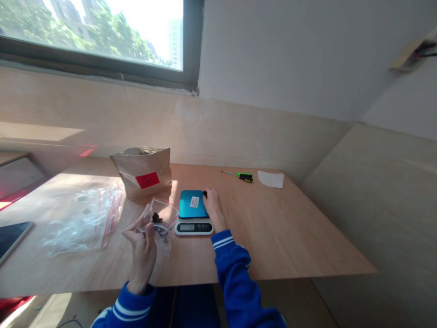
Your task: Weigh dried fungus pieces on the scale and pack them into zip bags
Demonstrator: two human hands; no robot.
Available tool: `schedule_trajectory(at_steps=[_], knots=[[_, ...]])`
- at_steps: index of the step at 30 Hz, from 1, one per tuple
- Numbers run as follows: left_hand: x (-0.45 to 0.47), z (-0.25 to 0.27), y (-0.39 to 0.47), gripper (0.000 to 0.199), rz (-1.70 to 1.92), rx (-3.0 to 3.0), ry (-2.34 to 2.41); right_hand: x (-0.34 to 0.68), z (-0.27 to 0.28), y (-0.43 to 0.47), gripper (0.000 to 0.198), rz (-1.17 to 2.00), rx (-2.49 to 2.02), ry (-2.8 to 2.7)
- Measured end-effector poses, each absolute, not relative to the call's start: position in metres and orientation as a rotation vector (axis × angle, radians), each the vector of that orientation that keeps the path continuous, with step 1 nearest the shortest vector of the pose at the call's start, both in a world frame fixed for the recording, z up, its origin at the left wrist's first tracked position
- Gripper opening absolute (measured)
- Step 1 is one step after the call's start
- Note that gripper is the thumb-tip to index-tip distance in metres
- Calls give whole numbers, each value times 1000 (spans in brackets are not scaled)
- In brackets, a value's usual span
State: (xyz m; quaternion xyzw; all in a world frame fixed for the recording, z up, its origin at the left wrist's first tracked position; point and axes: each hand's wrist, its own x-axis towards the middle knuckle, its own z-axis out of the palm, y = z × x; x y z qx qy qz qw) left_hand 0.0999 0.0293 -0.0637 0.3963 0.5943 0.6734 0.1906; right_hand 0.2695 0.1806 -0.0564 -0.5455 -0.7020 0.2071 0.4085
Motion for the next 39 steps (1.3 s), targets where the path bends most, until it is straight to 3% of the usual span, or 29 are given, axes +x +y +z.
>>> schedule_trajectory(at_steps=[4, 10, 13, 19, 25, 29, 33, 39], knots=[[104, -64, 31, 39, 1953, 1072, 1651, 255, -26, 162, 25, 594, -1273, -1707], [109, -62, 30, 39, 1954, 1095, 1599, 235, 23, 100, 47, 929, -928, -1808], [109, -59, 27, 39, 1971, 1073, 1635, 239, 15, 70, 53, 1054, -1013, -1745], [115, -53, 22, 47, 2007, 986, 1552, 225, -31, 28, 86, 1397, -978, -1482], [128, -54, 17, 60, 2021, 993, 1118, 200, -27, 26, 60, 1343, -826, -1270], [118, -47, 12, 41, 2033, 1020, 1187, 204, -17, 33, 46, 1155, -867, -1214], [93, -44, 14, 48, 2036, 992, 1554, 211, -16, 30, 42, 1109, -859, -1161], [79, -47, 17, 38, 1789, 1142, 1441, 213, -35, 24, 42, 1063, -926, -1136]])
